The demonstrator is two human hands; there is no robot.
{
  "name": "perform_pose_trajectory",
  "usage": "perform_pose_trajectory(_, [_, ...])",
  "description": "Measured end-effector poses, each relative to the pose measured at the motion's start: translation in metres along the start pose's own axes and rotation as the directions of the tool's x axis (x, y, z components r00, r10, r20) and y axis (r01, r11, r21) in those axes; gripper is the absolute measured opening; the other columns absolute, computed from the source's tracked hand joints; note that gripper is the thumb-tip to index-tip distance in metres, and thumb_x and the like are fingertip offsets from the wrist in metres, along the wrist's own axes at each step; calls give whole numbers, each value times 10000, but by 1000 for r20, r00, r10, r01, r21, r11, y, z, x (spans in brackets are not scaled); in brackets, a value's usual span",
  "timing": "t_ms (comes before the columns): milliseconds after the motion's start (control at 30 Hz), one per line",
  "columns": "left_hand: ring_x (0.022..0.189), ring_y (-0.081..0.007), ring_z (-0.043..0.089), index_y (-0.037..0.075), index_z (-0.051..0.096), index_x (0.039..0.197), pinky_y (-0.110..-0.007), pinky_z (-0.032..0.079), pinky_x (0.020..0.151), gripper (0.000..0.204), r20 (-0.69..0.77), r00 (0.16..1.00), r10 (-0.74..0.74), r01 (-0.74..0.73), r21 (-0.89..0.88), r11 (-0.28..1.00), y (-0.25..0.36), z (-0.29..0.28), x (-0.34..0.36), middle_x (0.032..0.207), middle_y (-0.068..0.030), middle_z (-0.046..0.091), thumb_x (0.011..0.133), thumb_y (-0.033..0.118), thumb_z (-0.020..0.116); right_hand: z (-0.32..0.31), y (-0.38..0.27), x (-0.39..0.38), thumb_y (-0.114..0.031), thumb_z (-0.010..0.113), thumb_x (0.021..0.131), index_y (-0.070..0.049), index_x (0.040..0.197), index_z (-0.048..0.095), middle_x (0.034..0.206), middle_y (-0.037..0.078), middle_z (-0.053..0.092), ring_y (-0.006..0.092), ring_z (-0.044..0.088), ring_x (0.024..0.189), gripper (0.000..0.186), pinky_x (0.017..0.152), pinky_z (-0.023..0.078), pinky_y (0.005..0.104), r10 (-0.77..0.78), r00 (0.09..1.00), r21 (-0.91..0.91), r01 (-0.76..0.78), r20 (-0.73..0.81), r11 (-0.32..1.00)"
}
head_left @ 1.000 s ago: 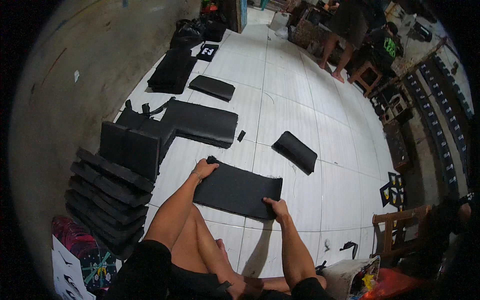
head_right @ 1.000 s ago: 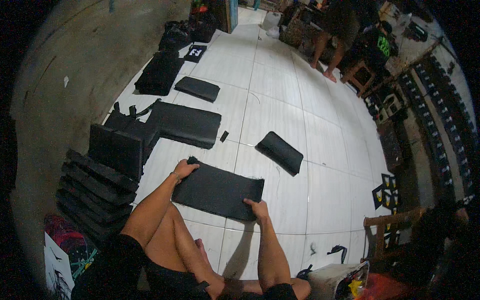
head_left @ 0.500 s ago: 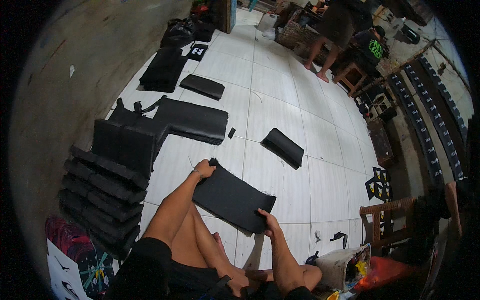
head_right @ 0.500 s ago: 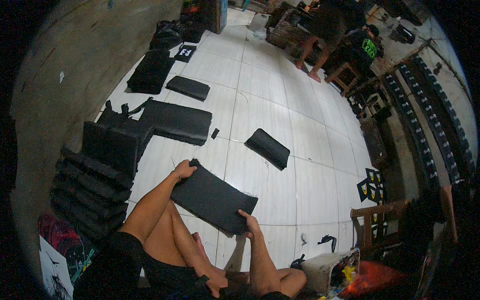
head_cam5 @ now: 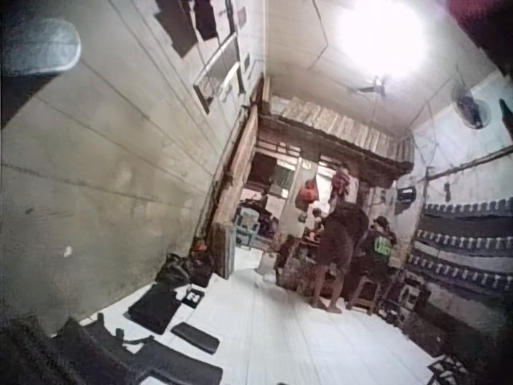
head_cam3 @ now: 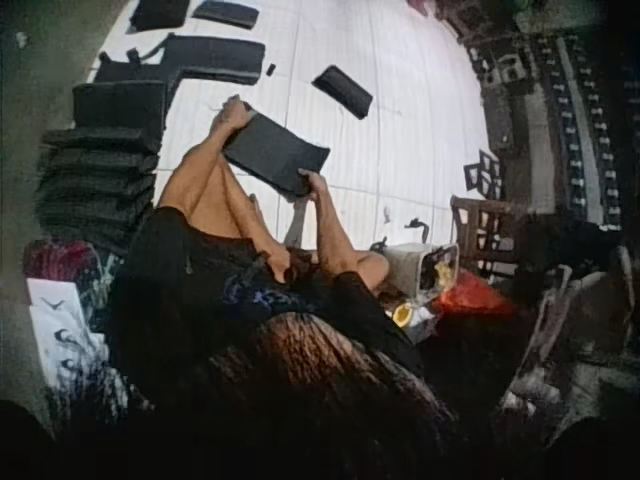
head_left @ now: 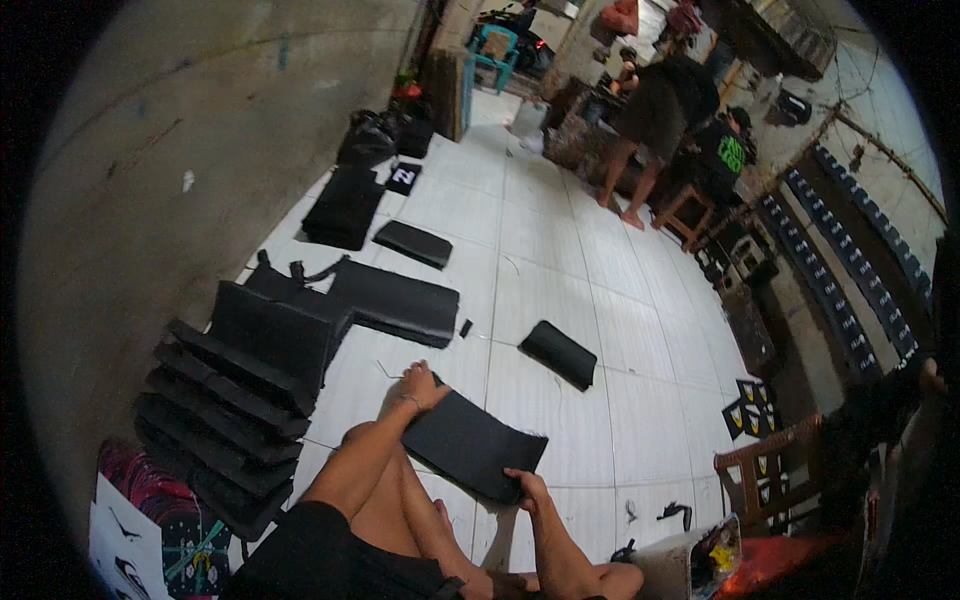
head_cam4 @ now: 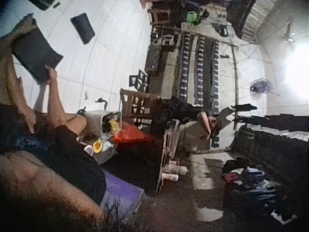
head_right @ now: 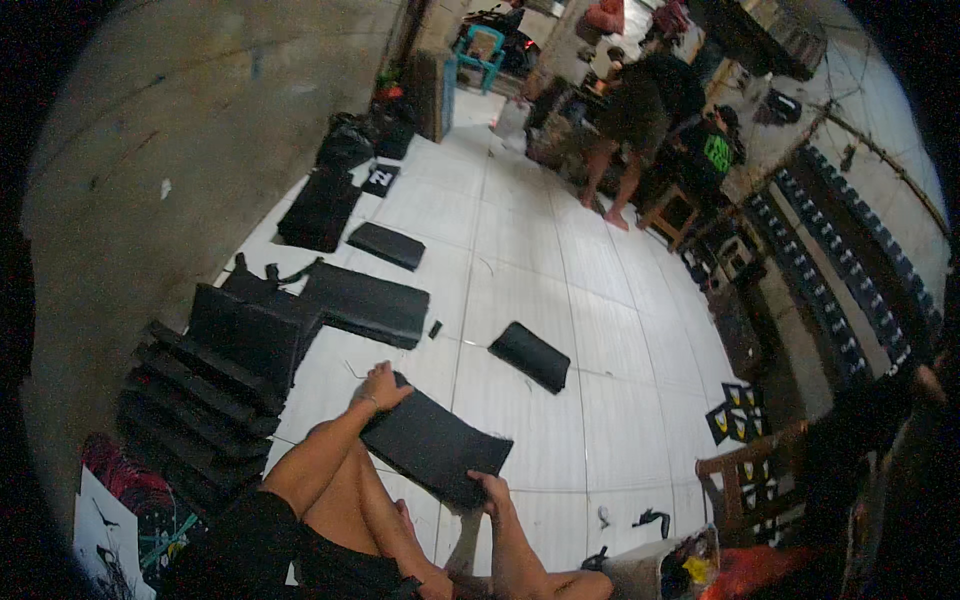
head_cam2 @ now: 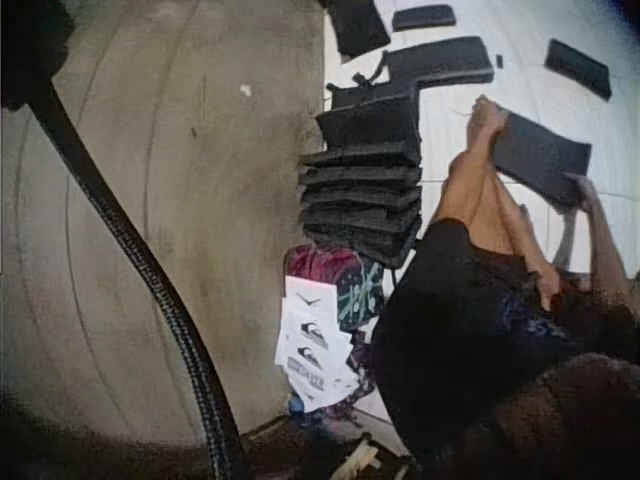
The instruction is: The person sits on the floor and uses scissors to trim the edges of rectangular black foam pieces. They handle the foam sheets, cut them, and then stack the finished pieces into a pile.
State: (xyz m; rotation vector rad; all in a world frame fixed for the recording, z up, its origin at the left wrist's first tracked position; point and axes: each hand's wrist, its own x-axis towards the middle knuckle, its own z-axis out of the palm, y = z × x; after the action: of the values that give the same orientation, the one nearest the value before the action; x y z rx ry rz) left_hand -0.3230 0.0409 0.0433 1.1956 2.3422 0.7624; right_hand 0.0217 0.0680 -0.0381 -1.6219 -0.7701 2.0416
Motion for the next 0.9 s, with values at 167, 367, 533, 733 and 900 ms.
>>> perform_pose_trajectory(167, [954, -260, 626, -17, 577, 1090, -362, 495, 857, 395, -125, 976, 178, -218, -592, 776, 38, -63, -116, 1018, -167, 645, 825, 251, 694, 33, -13, -30, -1, 713, 726, 102, 1040, 584, 958, 171, 643, 314, 644, 810, 355, 732, 552, 436, -173, 982, 6, 173, 80, 985])
perform_pose_trajectory(367, [844, -160, 648, -27, 583, 1051, -271, 518, 767, 212, -230, 972, 38, -226, -888, 400, 5, -95, -256, 929, -110, 669, 898, 117, 615, 96, -57, -76, 1, 689, 750, 81, 992, 601, 919, 168, 637, 305, 637, 776, 270, 700, 549, 417, -283, 946, 180, 255, 154, 950])
perform_pose_trajectory(533, [810, -158, 648, -46, 535, 1045, -273, 525, 745, 168, -359, 926, -115, -257, -824, 505, -42, -145, -312, 887, -114, 664, 928, 74, 540, 126, -127, -145, 16, 687, 734, 71, 977, 604, 919, 143, 644, 283, 639, 790, 263, 713, 546, 394, -449, 878, 261, 401, 164, 878])
perform_pose_trajectory(733, [771, -158, 632, -49, 548, 983, -276, 510, 710, 148, -401, 879, -257, -149, -744, 651, -106, -120, -353, 860, -114, 657, 925, 86, 540, 118, -181, -241, 15, 665, 744, 76, 927, 629, 875, 134, 648, 256, 642, 746, 196, 687, 543, 359, -596, 782, 126, 583, 180, 803])
perform_pose_trajectory(900, [764, -168, 621, -20, 575, 972, -293, 494, 719, 135, -375, 888, -264, -106, -728, 677, -155, -64, -327, 854, -97, 661, 872, 67, 602, 92, -213, -311, -88, 611, 837, 25, 909, 636, 828, 90, 657, 190, 640, 688, 136, 632, 537, 317, -636, 758, -21, 645, 144, 764])
